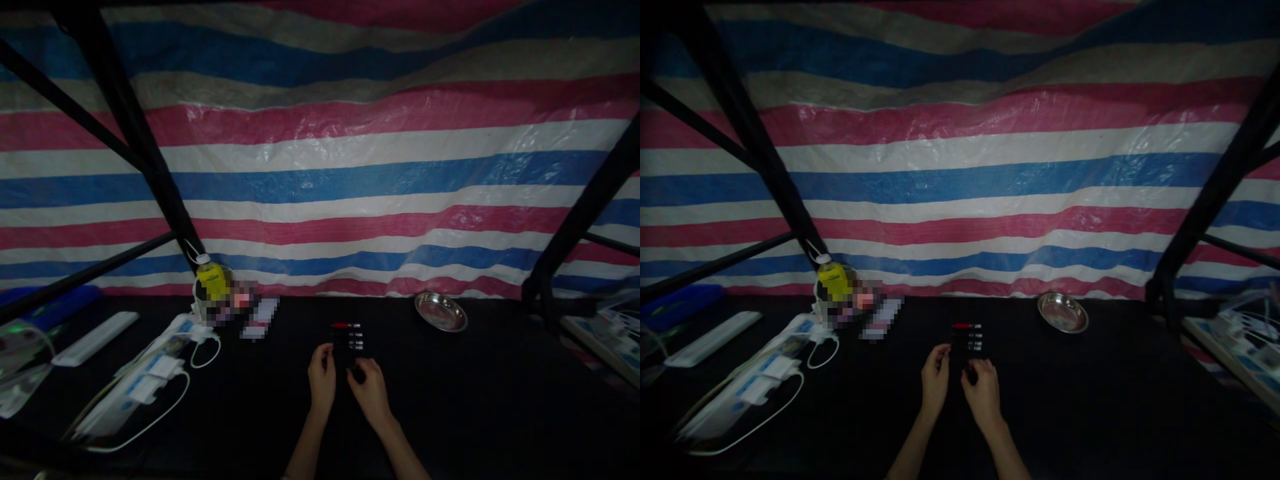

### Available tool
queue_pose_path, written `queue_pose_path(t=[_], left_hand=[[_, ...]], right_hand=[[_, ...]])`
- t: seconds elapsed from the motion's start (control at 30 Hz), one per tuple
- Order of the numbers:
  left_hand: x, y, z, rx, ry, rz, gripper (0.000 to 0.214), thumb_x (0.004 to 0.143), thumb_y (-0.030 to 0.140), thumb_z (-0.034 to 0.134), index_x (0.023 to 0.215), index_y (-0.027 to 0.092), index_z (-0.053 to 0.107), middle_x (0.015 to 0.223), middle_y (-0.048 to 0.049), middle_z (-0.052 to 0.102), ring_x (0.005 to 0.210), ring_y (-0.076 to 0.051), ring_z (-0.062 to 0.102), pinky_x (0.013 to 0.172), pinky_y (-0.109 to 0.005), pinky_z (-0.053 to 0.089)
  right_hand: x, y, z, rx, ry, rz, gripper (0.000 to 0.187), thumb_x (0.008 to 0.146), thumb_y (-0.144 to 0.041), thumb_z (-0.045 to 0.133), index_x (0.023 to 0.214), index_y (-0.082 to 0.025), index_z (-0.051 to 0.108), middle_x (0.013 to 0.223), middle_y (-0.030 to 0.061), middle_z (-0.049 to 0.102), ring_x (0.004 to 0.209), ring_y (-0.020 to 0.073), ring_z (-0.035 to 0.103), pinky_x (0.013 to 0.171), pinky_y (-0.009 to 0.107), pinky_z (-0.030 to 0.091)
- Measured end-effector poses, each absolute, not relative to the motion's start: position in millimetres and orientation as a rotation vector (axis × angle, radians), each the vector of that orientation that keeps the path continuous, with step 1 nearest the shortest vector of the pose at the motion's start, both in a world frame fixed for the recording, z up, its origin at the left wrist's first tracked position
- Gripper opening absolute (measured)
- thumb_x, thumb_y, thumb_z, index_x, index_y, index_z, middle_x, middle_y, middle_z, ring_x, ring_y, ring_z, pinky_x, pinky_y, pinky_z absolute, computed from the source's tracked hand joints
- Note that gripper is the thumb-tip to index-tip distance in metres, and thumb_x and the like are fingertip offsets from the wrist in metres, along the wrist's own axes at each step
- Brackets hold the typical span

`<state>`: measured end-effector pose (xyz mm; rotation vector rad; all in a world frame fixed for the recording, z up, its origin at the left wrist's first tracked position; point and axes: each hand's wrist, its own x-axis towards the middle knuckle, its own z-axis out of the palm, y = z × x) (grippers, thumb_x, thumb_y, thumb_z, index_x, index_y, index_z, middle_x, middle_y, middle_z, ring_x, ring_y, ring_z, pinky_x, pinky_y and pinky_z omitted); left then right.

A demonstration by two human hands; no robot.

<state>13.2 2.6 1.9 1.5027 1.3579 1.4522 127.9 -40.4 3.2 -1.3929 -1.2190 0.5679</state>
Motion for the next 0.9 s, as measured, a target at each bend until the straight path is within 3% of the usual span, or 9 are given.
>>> queue_pose_path(t=[0.17,0.3,0.5,0.67,0.9], left_hand=[[12.5,1.6,3.3,1.526,1.298,1.415,0.026,0.081,0.037,0.047,0.085,0.017,0.062,0.083,-0.0070,0.067,0.078,-0.020,0.064,0.070,-0.032,0.051],[14.0,-1.4,8.4,1.472,1.289,1.406,0.033,0.082,0.045,0.045,0.089,0.017,0.061,0.076,-0.0049,0.065,0.063,-0.016,0.062,0.060,-0.029,0.051],[16.8,-2.3,10.6,1.592,1.250,1.293,0.031,0.083,0.043,0.044,0.086,0.018,0.061,0.076,-0.0045,0.066,0.069,-0.018,0.063,0.064,-0.030,0.051],[18.5,-3.9,13.9,1.676,1.252,1.298,0.030,0.083,0.042,0.043,0.084,0.019,0.062,0.082,-0.0063,0.066,0.078,-0.020,0.063,0.071,-0.032,0.049],[13.4,-7.1,13.4,1.741,1.320,1.272,0.026,0.079,0.041,0.049,0.079,0.020,0.064,0.072,-0.0040,0.061,0.064,-0.017,0.057,0.063,-0.029,0.047]], right_hand=[[129.5,-39.1,-0.4,-1.344,-1.174,0.649,0.022,0.076,-0.042,0.059,0.080,-0.021,0.064,0.078,0.0064,0.063,0.072,0.0201,0.055,0.069,0.032,0.043],[131.8,-36.5,-5.0,-1.326,-1.032,0.673,0.029,0.078,-0.047,0.056,0.087,-0.019,0.061,0.080,0.0054,0.062,0.070,0.0174,0.057,0.068,0.029,0.044],[127.9,-37.9,3.6,-1.293,-1.199,0.675,0.022,0.076,-0.041,0.060,0.081,-0.020,0.064,0.077,0.0052,0.060,0.071,0.0182,0.055,0.067,0.029,0.043],[129.1,-42.1,10.4,-1.271,-1.127,0.605,0.024,0.080,-0.042,0.055,0.088,-0.022,0.064,0.082,0.0052,0.059,0.075,0.0177,0.054,0.068,0.028,0.042],[133.5,-39.5,0.8,-1.320,-1.069,0.602,0.023,0.078,-0.039,0.058,0.092,-0.023,0.067,0.084,0.0052,0.056,0.077,0.0185,0.054,0.072,0.031,0.044]])
